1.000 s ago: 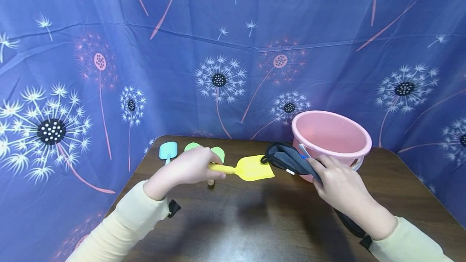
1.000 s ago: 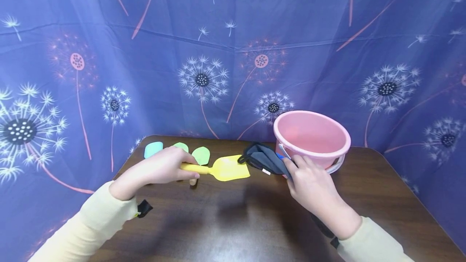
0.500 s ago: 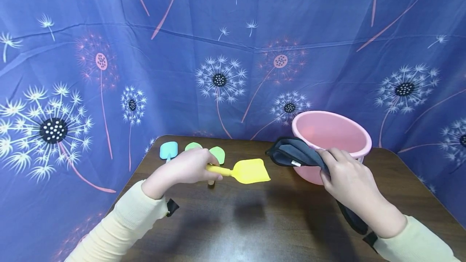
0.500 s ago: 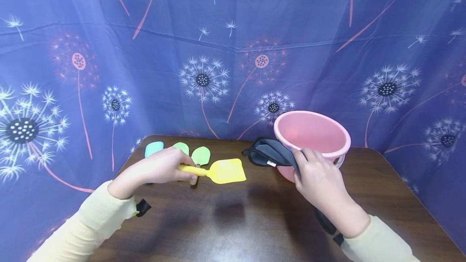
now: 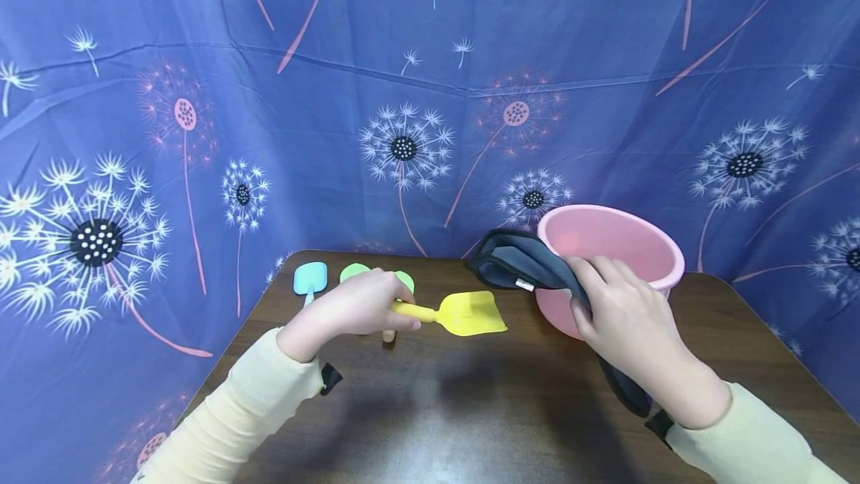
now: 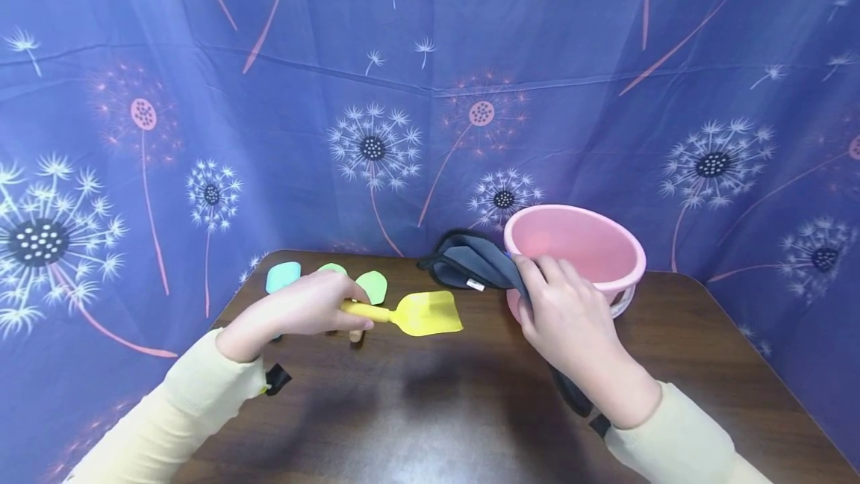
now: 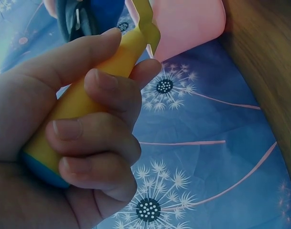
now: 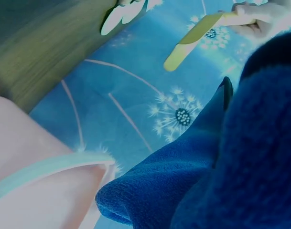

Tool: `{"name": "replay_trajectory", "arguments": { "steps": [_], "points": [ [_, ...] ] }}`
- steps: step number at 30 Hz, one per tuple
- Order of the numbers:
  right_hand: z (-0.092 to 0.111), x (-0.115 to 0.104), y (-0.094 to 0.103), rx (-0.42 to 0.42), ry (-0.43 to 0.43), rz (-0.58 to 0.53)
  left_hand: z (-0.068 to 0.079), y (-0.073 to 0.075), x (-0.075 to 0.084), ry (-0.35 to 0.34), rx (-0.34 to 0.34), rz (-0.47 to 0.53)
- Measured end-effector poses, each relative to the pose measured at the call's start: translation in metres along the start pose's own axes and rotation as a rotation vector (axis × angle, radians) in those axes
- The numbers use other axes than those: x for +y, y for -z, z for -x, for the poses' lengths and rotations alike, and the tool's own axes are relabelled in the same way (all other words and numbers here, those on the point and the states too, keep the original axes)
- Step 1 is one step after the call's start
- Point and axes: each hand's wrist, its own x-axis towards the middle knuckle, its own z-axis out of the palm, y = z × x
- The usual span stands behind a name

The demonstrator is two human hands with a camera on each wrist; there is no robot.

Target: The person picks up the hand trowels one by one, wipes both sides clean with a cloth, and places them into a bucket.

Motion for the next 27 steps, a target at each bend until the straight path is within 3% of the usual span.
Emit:
{"name": "replay_trajectory", "arguments": {
  "steps": [9,15,20,27],
  "points": [
    [-0.011,-0.012,-0.002,0.016,0.036,-0.033,-0.009,0.001,0.004,0.006,0.001,0.025],
    [-0.018,-0.02,-0.007,0.056,0.057,-0.063,-0.015,-0.001,0.005,-0.033,0.008,0.008],
    [-0.021,-0.026,-0.01,0.037,0.088,-0.065,-0.019,-0.001,0.007,-0.064,0.003,0.005],
    [-0.02,-0.034,-0.015,0.02,0.127,-0.037,-0.021,0.001,0.01,-0.018,0.001,0.016]
  ]
}}
